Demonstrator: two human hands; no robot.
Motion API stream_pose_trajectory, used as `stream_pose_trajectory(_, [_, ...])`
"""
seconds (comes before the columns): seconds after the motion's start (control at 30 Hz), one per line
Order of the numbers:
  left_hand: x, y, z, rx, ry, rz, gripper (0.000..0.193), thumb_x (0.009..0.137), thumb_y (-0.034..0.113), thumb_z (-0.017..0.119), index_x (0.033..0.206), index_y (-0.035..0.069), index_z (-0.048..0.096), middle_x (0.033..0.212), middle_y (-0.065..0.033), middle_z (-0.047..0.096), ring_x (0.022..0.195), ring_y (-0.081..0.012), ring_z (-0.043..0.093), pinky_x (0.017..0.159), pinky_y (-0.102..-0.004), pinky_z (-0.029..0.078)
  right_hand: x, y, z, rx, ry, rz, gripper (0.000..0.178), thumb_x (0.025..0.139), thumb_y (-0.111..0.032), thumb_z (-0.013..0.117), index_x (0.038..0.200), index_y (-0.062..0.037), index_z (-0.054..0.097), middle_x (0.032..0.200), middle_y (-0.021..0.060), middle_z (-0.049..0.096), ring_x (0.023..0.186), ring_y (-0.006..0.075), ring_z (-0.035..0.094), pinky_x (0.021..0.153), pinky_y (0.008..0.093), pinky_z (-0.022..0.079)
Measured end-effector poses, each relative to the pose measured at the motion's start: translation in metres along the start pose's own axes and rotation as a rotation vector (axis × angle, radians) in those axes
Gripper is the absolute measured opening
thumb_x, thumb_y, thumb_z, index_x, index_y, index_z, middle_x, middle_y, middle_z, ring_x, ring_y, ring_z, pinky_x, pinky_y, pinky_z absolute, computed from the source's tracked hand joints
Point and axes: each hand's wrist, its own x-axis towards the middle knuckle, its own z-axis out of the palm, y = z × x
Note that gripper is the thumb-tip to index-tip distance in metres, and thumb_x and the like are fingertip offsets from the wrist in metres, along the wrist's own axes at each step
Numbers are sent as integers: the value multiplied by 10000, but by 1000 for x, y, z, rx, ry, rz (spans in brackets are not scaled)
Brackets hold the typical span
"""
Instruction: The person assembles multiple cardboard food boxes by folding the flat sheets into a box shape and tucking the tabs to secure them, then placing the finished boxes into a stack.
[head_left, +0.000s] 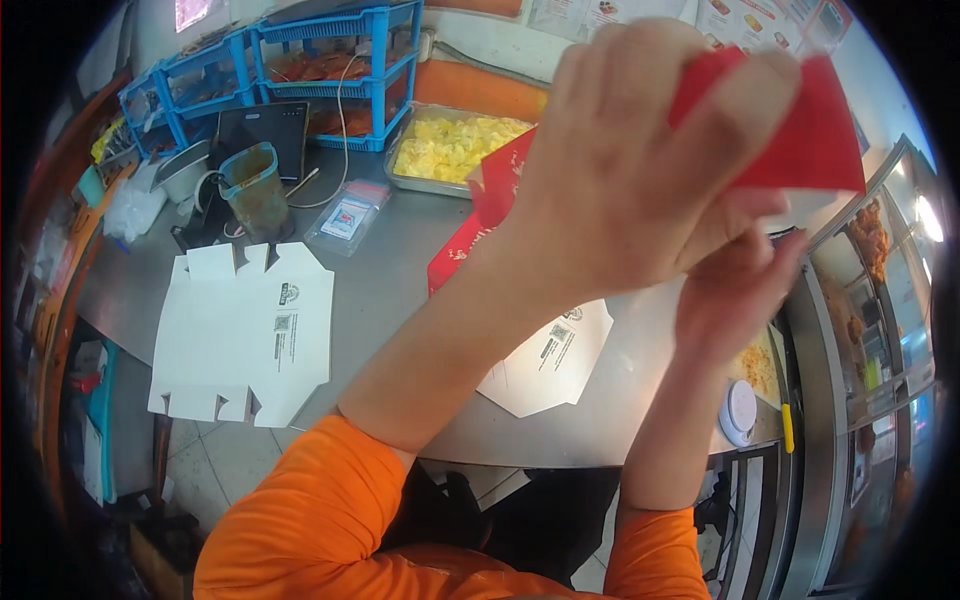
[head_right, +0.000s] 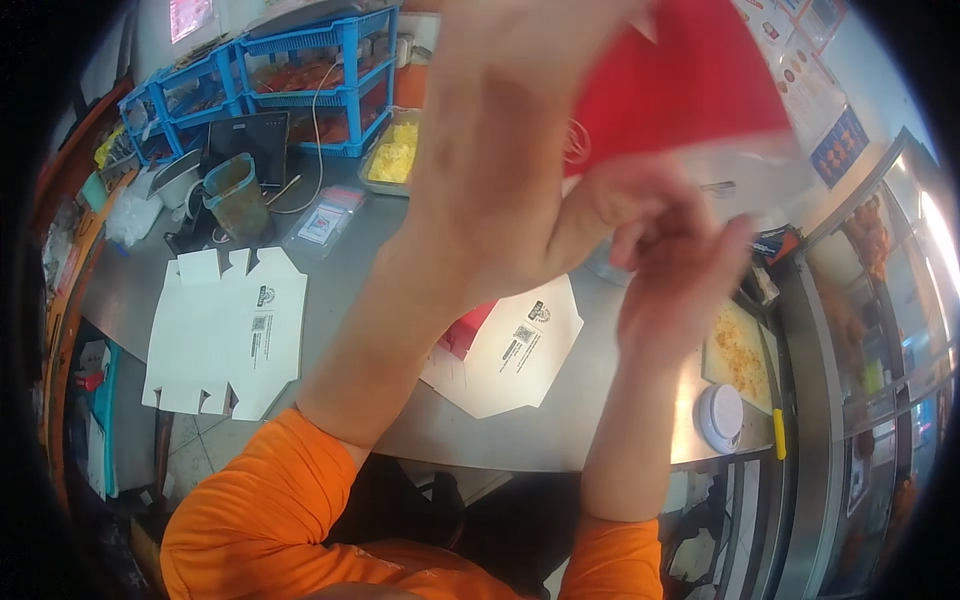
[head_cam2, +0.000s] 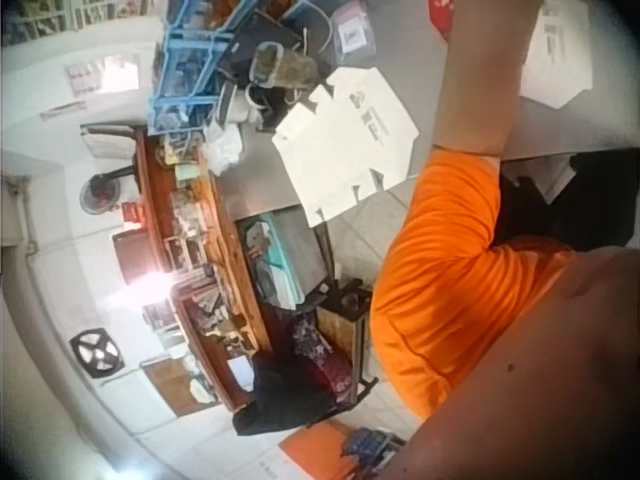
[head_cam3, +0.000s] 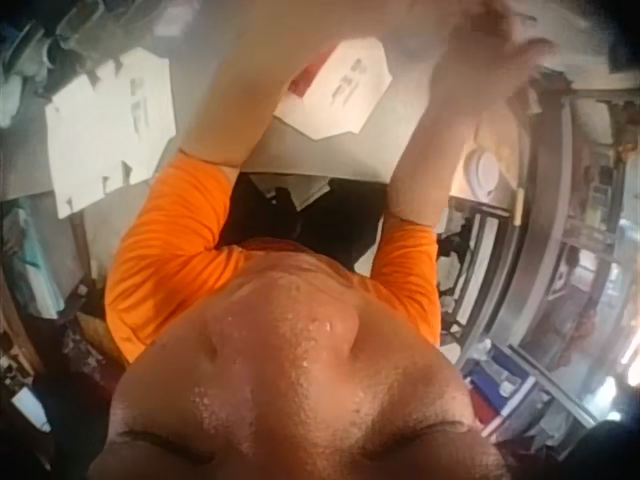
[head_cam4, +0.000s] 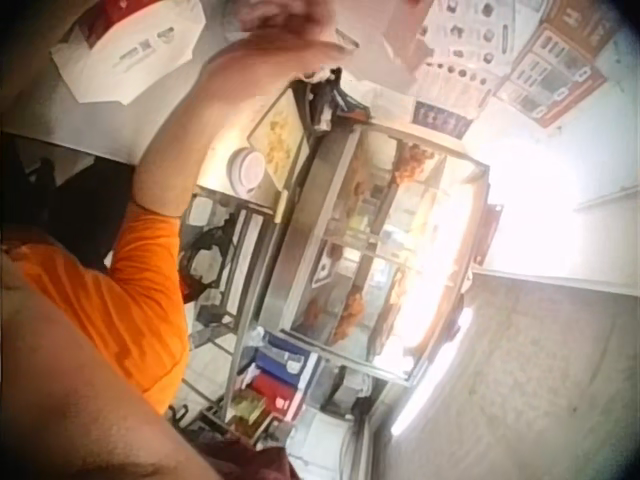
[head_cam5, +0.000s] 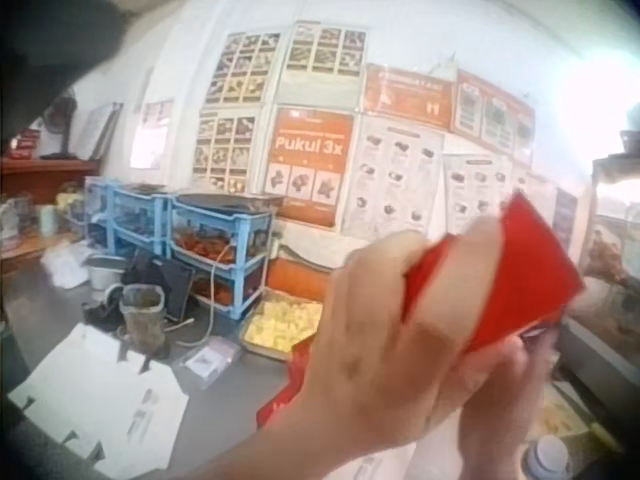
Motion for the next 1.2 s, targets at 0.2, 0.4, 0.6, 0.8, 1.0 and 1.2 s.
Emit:
stream_pose_trajectory(0.2, [12,14,-1,-105,-15,68,489,663,364,848,1123,273,712,1028,-41,573,906,-248,607,725,-385,450,23,-32,-5,454,-264,-243,538,1121,-430,480,1403,18,576,1277,137,708,1102,287,718,998,405,592])
stream_pose_trajectory(0.4, [10,0,21,-111,154,246,385,664,328,844,1030,241,761,1066,-56,594,839,-225,627,611,-334,468,30,-24,-9,507,-435,-31,465,1102,-328,510,1387,32,583,1222,152,717,1020,272,726,911,377,600])
stream_pose_trajectory(0.6, [2,21,3,-357,68,-26,388,762,403,908,1079,211,791,1262,-154,531,862,-250,641,666,-324,559,25,-6,-3,509,-530,87,400,1082,-226,540,1372,46,589,1167,167,725,938,257,735,823,348,608])
stream_pose_trajectory(0.8, [9,10,-12,-235,-227,-82,378,762,390,909,1078,219,794,1248,-153,548,877,-264,650,688,-332,569,33,-12,-2,433,-540,59,339,1067,-132,569,1337,70,602,1080,183,735,798,246,728,697,322,599])
stream_pose_trajectory(1.0, [11,2,-15,-220,-300,-64,375,756,376,913,1076,220,794,1241,-151,568,894,-271,660,701,-339,575,37,-24,-6,404,-855,8,409,1112,-122,483,1468,79,466,1290,241,682,934,260,727,846,401,589])
stream_pose_trajectory(1.2, [10,-1,-31,-197,-356,-83,374,750,363,916,1073,221,794,1233,-150,589,911,-278,671,714,-346,581,32,-29,4,316,-738,7,315,1123,-104,495,1391,58,522,1208,209,715,718,181,650,685,343,523])
